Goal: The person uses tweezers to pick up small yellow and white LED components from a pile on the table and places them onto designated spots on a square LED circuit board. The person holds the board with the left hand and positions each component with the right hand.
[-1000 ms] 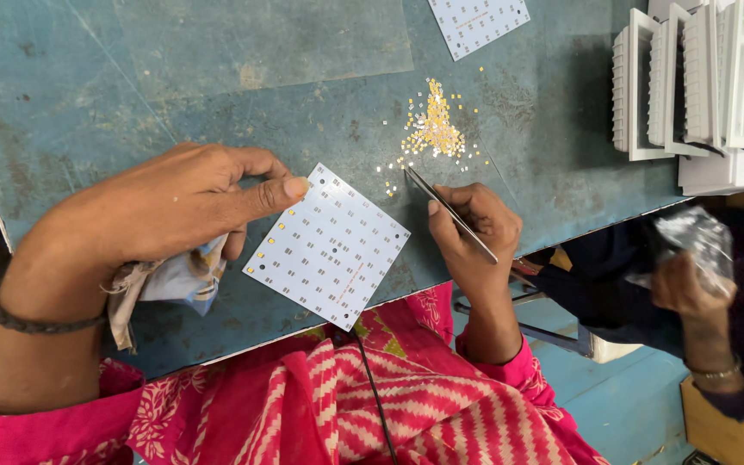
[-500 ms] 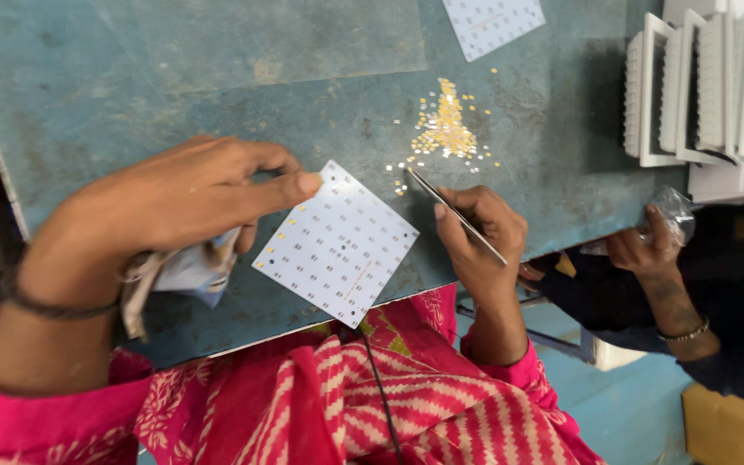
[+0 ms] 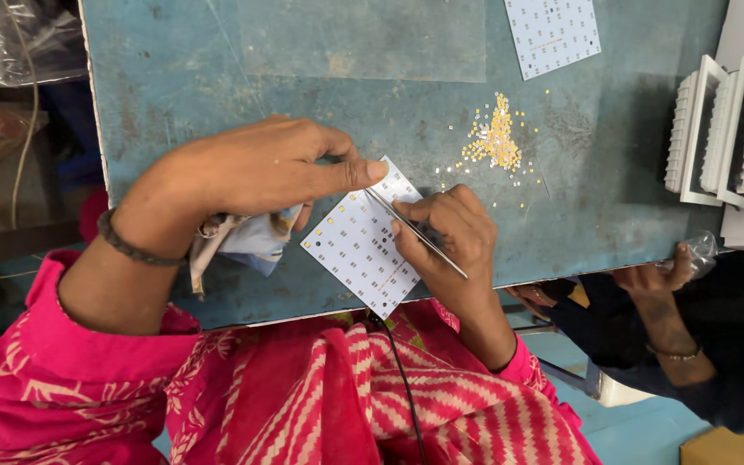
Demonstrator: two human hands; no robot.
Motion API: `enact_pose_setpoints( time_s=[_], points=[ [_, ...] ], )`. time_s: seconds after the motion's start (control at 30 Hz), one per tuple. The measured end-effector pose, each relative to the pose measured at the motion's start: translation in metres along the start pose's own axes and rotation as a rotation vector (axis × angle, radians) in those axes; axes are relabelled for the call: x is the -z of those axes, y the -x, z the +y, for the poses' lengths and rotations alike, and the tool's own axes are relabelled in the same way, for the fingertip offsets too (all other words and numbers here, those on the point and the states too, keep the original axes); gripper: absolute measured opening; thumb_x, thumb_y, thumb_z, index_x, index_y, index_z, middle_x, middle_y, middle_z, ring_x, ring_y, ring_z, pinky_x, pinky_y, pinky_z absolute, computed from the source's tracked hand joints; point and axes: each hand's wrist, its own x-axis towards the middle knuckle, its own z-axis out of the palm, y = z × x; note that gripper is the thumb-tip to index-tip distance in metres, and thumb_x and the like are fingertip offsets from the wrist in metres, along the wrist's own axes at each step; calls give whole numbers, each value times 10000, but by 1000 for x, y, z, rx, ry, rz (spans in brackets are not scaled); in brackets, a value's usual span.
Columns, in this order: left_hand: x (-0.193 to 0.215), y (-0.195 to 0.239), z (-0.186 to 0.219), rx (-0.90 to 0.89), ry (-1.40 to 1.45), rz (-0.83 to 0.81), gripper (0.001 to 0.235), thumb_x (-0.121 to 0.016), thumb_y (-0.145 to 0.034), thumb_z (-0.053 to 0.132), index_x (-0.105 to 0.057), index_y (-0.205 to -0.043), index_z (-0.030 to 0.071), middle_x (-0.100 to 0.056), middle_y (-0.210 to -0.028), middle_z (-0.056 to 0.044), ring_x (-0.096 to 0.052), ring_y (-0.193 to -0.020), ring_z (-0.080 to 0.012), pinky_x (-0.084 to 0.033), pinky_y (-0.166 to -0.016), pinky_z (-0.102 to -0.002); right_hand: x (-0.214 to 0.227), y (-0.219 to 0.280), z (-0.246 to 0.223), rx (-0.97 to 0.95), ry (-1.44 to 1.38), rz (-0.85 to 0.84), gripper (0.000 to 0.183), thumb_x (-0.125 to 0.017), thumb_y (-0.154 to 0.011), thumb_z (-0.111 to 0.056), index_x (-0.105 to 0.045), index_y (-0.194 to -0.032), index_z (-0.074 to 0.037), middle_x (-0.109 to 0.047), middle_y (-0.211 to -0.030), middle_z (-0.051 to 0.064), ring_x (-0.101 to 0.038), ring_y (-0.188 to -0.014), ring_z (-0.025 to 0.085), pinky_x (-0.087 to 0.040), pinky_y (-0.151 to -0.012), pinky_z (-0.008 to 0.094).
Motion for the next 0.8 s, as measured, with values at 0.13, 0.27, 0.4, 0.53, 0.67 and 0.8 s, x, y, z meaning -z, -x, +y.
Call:
enact_pose_setpoints(
  time_s=[0.13, 0.27, 0.4, 0.53, 0.67, 0.8],
  points=[
    [0, -2, -2, 2, -11, 3, 740, -498, -859, 721, -718, -909, 16, -658, -515, -169, -701, -447, -251, -539, -425, -402, -2, 3, 2, -5, -3, 1, 176, -832, -822, -81, -717, -946, -34, -709, -882, 58, -599, -779, 242, -469, -696, 353],
    [0, -3, -4, 30, -9, -5, 748, -507, -847, 716, -720, -944, 6, -675, -533, -178, -707, -451, -268, -542, -438, -412, 3, 18, 14, -139, -127, 75, 150, -789, -868, -45, -707, -984, -1, -701, -890, 69, -623, -753, 152, -486, -661, 287],
    [0, -7, -5, 75, -54, -32, 682, -512, -882, 688, -743, -1072, 75, -704, -625, -145, -742, -494, -251, -557, -475, -404, 19, 32, 45, -506, -319, 284, 66, -724, -966, -20, -693, -990, 33, -661, -815, -7, -542, -719, 16, -435, -625, 198],
    [-2, -10, -7, 111, -62, -46, 679, -526, -896, 711, -750, -1085, 99, -706, -632, -152, -739, -501, -254, -552, -484, -409, 28, 44, 61, -560, -235, 301, 83, -724, -950, -25, -703, -984, 48, -629, -764, -26, -515, -667, 8, -398, -584, 192],
    [-3, -9, -8, 106, -86, -31, 671, -513, -905, 718, -746, -1104, 121, -705, -624, -145, -739, -506, -245, -549, -482, -412, 25, 44, 61, -487, -126, 241, 107, -761, -921, -24, -724, -992, 47, -642, -756, -1, -518, -661, 21, -402, -581, 202],
    [-4, -8, -6, 128, -82, -33, 673, -519, -906, 713, -745, -1084, 104, -697, -618, -150, -735, -505, -250, -551, -485, -407, 26, 42, 58, -379, -123, 205, 128, -772, -916, -31, -720, -1005, 46, -710, -836, 24, -560, -677, 27, -440, -593, 202]
  ],
)
